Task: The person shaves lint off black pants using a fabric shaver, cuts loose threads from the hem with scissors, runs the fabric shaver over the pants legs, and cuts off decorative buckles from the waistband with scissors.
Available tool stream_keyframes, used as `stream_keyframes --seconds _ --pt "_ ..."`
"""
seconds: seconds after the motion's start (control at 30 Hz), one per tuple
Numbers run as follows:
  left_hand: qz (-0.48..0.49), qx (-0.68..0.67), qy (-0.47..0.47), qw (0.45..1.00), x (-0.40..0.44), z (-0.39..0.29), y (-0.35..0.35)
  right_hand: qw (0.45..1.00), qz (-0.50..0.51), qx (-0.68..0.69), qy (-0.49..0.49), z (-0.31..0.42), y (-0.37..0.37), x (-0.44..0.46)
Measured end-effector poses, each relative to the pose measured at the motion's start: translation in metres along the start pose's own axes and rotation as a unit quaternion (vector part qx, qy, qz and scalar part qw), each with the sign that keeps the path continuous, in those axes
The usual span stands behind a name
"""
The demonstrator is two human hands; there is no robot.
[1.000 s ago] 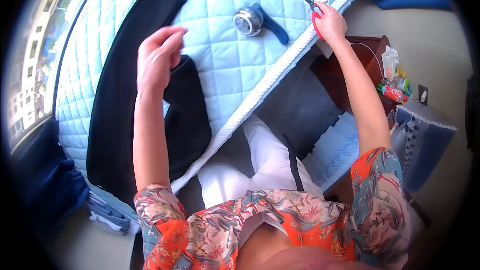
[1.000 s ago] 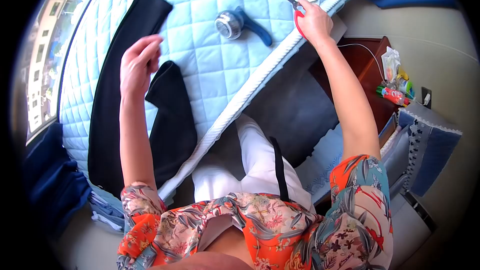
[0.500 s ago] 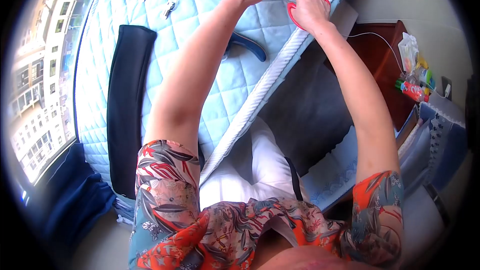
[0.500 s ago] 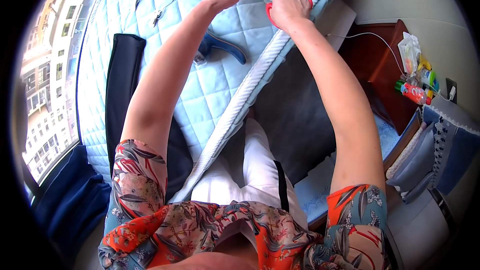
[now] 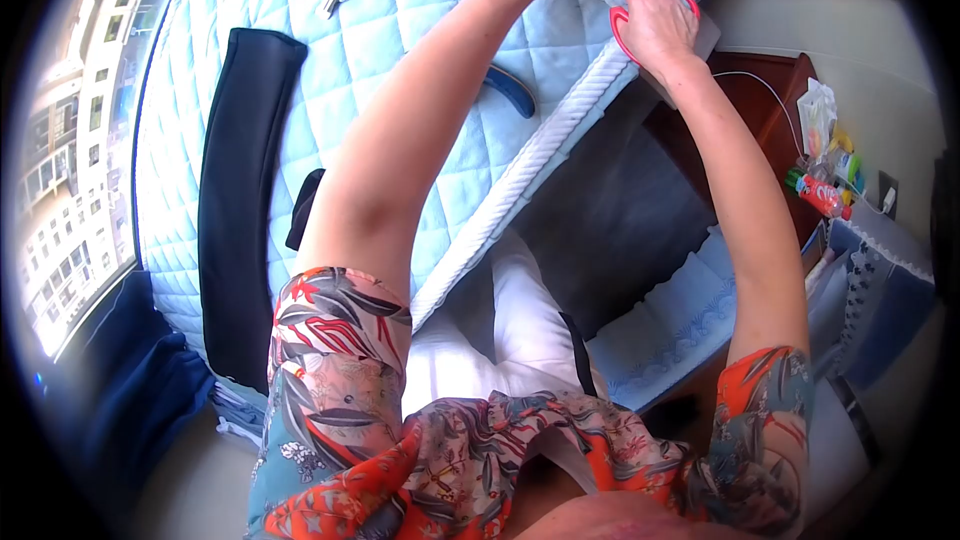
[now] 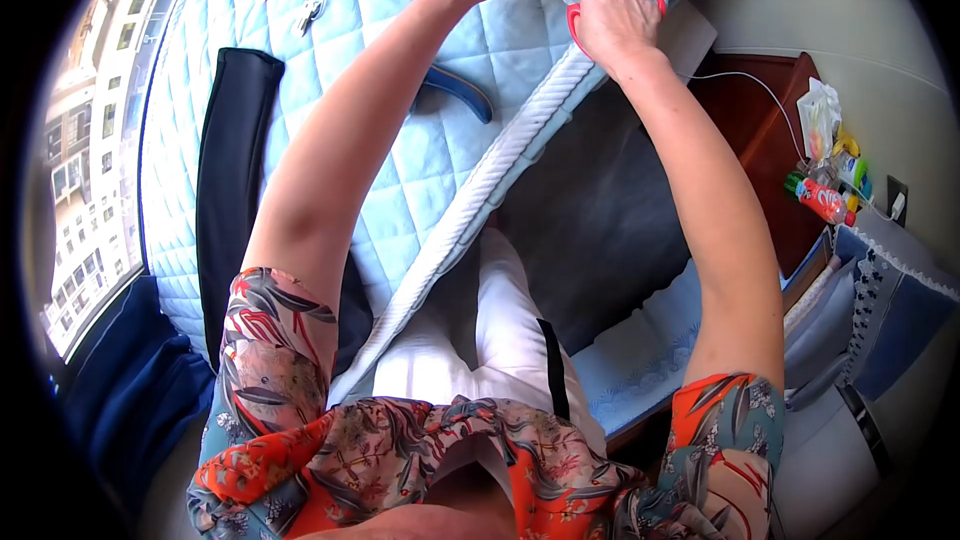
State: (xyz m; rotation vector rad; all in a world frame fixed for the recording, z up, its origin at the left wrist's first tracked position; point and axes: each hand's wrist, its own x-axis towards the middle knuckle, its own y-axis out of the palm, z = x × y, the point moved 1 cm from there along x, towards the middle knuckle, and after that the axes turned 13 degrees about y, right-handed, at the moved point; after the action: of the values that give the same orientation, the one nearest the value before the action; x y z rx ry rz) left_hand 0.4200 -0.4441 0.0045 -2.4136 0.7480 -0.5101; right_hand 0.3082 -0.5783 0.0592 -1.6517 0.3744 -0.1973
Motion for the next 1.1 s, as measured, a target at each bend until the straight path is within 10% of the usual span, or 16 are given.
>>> stream_keyframes --seconds 0.3,0.5,0.57,0.67,1.1 --pt "-0.093 0.038 -0.01 0.995 -0.015 0.007 -0.003 0.995 -0.063 -0.055 -0.054 -0.04 -0.017 -0.002" --pt "-0.219 0.003 -0.092 0.971 -0.087 -0.009 -0.02 0.93 0.097 0.351 0.045 -0.081 0.022 -0.009" --pt "-0.299 -0.02 -0.066 0.952 -0.139 -0.016 -0.05 0.874 0.107 0.471 -0.061 -0.075 0.031 -0.026" --pt "-0.388 -0.043 -0.107 0.914 -0.245 -0.007 -0.114 0.856 0.196 0.469 0.096 0.021 -0.023 -0.096" --pt "-0.706 0.096 -0.414 0.566 -0.877 0.035 -0.334 0.699 0.506 0.502 -0.063 0.385 -0.059 -0.356"
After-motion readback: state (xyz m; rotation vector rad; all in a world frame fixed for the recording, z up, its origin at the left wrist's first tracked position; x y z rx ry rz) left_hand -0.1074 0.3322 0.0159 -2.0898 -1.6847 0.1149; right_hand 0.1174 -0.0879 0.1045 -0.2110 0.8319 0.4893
